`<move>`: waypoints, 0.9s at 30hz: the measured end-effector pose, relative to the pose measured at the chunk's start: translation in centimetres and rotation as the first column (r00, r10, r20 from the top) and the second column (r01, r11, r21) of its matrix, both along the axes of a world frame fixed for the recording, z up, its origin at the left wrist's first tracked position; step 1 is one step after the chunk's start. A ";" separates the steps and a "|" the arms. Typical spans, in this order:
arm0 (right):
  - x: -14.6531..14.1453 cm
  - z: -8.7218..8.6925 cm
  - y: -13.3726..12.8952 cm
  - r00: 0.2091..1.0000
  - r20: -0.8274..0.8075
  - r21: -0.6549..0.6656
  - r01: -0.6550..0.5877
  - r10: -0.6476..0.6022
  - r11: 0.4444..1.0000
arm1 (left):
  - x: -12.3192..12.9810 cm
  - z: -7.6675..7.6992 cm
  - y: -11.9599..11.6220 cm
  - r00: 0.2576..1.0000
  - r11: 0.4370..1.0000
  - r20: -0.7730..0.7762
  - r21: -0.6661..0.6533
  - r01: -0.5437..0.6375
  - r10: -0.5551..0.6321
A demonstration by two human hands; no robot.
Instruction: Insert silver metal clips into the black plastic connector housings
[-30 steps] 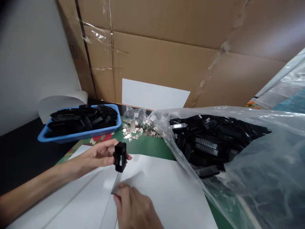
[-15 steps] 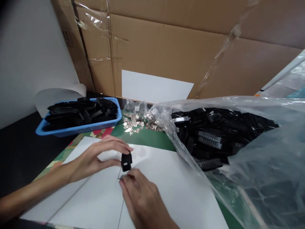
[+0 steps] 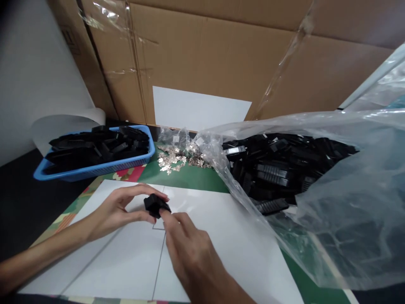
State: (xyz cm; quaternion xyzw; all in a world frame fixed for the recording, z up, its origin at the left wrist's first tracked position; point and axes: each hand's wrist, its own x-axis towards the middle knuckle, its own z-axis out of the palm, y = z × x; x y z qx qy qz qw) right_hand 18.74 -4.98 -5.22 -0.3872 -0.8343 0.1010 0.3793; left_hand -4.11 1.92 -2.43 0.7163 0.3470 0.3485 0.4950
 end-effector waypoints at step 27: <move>-1.1 -1.2 6.7 0.952 0.306 0.027 0.008 -0.016 1.000 | 0.1 -2.7 2.3 0.856 0.866 0.183 -0.242 -0.437 0.483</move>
